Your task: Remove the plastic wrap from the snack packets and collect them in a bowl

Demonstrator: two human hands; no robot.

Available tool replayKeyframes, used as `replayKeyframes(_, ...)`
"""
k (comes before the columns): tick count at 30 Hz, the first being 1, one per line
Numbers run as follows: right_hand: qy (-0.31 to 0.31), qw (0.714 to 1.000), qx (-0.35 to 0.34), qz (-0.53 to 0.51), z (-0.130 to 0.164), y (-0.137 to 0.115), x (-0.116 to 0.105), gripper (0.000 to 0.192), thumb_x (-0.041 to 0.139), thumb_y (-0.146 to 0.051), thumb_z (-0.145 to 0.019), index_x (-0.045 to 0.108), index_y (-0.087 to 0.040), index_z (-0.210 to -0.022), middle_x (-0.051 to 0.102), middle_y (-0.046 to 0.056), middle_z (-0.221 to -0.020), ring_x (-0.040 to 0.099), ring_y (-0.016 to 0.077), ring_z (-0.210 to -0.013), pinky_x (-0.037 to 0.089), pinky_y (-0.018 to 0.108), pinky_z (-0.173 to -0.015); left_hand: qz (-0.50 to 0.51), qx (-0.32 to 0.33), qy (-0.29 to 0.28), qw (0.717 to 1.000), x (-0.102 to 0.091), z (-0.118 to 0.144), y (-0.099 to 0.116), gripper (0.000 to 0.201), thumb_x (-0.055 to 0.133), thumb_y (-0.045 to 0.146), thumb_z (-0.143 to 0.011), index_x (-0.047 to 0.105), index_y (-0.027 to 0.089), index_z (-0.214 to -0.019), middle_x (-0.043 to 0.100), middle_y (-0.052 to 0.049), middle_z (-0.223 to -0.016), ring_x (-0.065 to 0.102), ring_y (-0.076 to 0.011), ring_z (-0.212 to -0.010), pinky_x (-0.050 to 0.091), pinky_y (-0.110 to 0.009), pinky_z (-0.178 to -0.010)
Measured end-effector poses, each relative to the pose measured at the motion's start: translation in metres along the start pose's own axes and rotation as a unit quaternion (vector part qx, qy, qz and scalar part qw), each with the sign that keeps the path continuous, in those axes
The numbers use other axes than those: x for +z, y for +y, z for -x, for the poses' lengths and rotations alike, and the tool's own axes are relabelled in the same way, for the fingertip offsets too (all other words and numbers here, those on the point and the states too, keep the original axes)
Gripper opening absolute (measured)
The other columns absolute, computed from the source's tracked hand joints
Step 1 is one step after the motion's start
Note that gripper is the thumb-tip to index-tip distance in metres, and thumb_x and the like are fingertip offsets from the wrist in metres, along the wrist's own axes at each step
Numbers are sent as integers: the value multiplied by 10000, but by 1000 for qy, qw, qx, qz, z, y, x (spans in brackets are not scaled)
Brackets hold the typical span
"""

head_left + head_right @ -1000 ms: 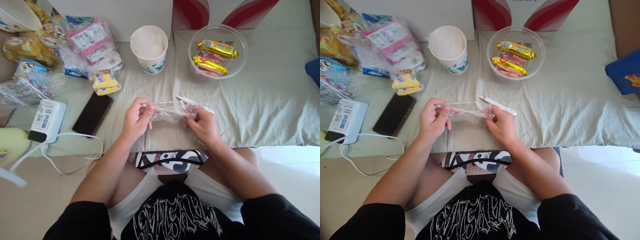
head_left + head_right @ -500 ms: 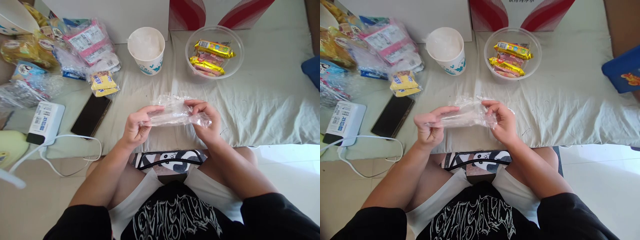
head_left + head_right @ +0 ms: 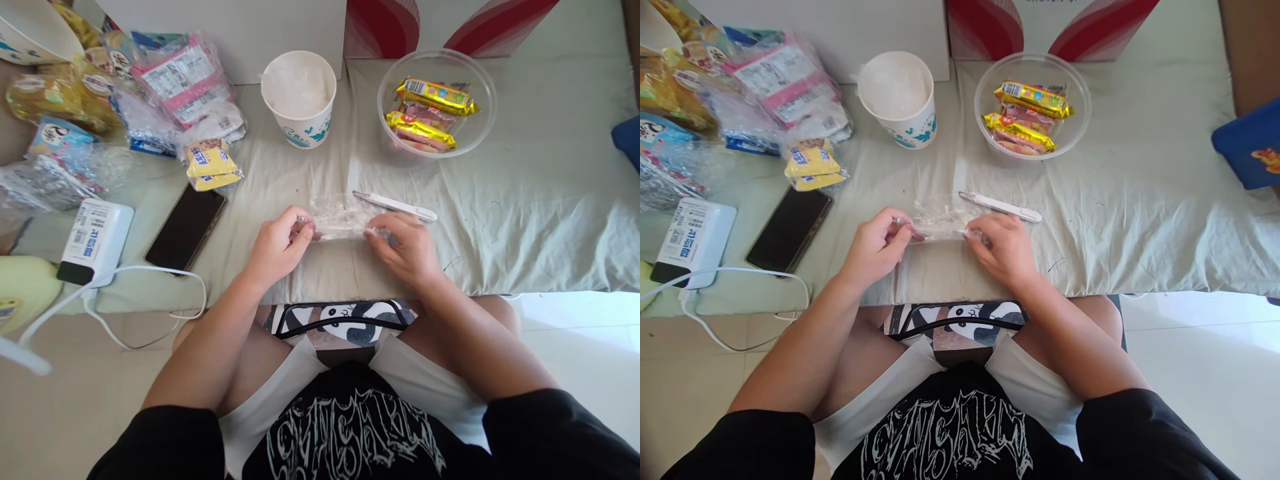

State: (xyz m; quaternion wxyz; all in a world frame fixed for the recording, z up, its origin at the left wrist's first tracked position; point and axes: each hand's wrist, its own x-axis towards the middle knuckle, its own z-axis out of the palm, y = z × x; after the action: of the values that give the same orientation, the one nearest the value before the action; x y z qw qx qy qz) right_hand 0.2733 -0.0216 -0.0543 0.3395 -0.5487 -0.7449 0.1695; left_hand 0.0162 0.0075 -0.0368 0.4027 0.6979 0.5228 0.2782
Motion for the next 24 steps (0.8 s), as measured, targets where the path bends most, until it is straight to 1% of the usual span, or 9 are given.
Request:
replayKeyframes(3, -45, 993, 109, -25, -1, -6, -4, 246, 597, -383, -984, 722, -218, -1117, 683, -5, -649, 581, 160, -552, 441, 309, -622, 14, -29, 11, 999, 2, -2, 2, 146, 577, 370, -963, 566, 229, -926, 777, 1, -744, 748, -164, -669, 527, -271, -656)
replayKeyframes(5, -58, 985, 156, -37, -1, -10, -5, 325, 584, -383, -981, 672, -215, -1245, 663, -31, -609, 542, 149, -503, 417, 300, -607, -1, -46, 21, 999, 4, -3, 3, 138, 592, 360, -946, 580, 226, -915, 762, 12, -688, 743, -168, -652, 526, -277, -671)
replayKeyframes(8, -49, 984, 171, -7, 1, -11, -2, 370, 580, -350, -962, 625, -219, -1305, 635, -45, -605, 540, 154, -508, 410, 304, -601, -37, -53, 37, 997, 6, -4, 5, 126, 604, 344, -930, 605, 222, -898, 734, 28, -626, 705, -155, -593, 487, -269, -641)
replayKeyframes(11, 4, 992, 110, 66, 4, -8, 4, 448, 642, -316, -907, 610, -220, -1344, 701, 38, -864, 637, 198, -702, 468, 329, -632, -76, -42, 45, 995, 9, -6, 5, 149, 618, 361, -924, 647, 216, -917, 724, 28, -618, 662, -149, -562, 458, -273, -629)
replayKeyframes(14, 43, 992, 5, 123, 5, -4, 10, 438, 629, -222, -915, 625, -255, -1352, 655, 120, -1187, 664, 256, -1026, 559, 399, -810, -117, -37, 54, 991, 12, -7, 4, 169, 640, 356, -918, 687, 213, -997, 696, 42, -590, 615, -145, -535, 437, -281, -629)
replayKeyframes(16, 37, 989, -43, 139, 6, -2, 13, 416, 585, -140, -929, 650, -281, -1315, 623, 118, -1242, 638, 258, -1100, 563, 425, -893, -131, -34, 68, 988, 15, -9, 4, 191, 656, 327, -912, 685, 219, -1066, 663, 62, -567, 595, -143, -527, 428, -280, -632)
replayKeyframes(19, 29, 986, -75, 149, 6, -3, 17, 422, 552, -68, -930, 691, -295, -1258, 596, 111, -1310, 606, 258, -1149, 542, 433, -946, -134, -34, 93, 986, 18, -11, 4, 217, 682, 287, -894, 639, 239, -1101, 631, 89, -565, 579, -138, -524, 419, -274, -630)
replayKeyframes(22, 21, 981, -105, 160, 8, -5, 18, 368, 540, -58, -958, 759, -315, -1104, 588, 74, -1367, 559, 265, -1251, 485, 441, -1024, -134, -43, 110, 984, 20, -13, 3, 195, 711, 257, -864, 578, 253, -1007, 617, 101, -585, 567, -130, -523, 401, -267, -616)
replayKeyframes(24, -3, 979, -119, 166, 9, -7, 18, 357, 545, -72, -972, 776, -325, -1070, 585, 50, -1415, 517, 274, -1333, 445, 449, -1075, -140, -42, 117, 982, 20, -14, 3, 194, 723, 241, -848, 542, 250, -917, 590, 99, -584, 546, -124, -523, 385, -267, -614)
